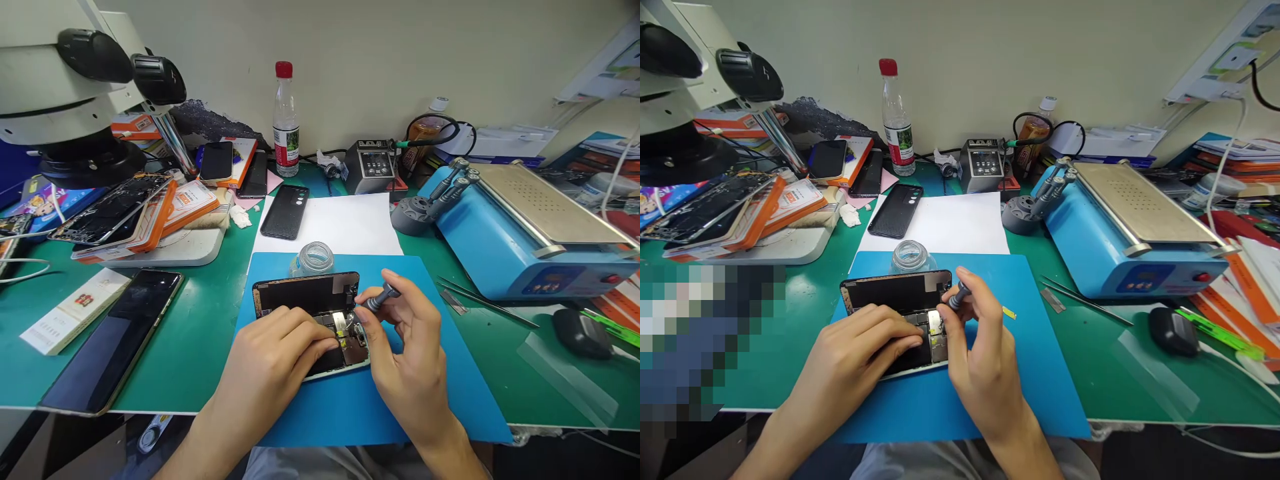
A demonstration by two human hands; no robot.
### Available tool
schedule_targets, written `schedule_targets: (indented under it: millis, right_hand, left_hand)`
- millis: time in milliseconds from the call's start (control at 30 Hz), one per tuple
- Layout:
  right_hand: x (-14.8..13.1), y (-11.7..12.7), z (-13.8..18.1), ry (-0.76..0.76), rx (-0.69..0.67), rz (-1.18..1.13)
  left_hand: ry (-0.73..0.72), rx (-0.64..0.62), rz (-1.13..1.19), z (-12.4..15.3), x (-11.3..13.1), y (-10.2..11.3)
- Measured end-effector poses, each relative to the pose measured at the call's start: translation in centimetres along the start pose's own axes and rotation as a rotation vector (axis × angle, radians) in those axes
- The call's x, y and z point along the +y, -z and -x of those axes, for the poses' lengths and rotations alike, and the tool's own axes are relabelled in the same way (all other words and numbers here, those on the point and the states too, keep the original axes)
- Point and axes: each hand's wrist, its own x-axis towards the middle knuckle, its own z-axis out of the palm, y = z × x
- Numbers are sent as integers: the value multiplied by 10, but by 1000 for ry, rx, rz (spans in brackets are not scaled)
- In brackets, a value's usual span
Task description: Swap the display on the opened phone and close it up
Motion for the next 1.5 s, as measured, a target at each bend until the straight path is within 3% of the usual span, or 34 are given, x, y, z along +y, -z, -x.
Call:
schedule_targets:
  millis: [333, 500, 633, 900, 1067, 1267, 1367, 1500]
  right_hand:
    - [1, 0, 0, 7, -11, 49]
    - [1, 2, -5, 185, -36, 159]
    - [-2, 6, -8, 146, -127, 41]
    - [-3, 5, -6, 183, -83, 4]
    - [-3, 4, -6, 205, -34, 128]
    - [-3, 0, -5, 80, 8, 133]
    - [-5, 0, -4, 12, 47, 2]
    - [-8, 3, -3, -11, -20, -203]
  left_hand:
    - [15, 42, -30, -2, 4, 2]
    - [29, 45, -62, -2, 6, 2]
    - [24, 63, -44, -1, 5, 1]
    - [22, 14, 5, 1, -1, -2]
    - [1, 25, -9, 1, -2, 0]
    - [-13, 65, -41, 0, -2, 0]
    - [-24, 69, -62, 0, -2, -1]
    - [-26, 57, -50, 1, -2, -1]
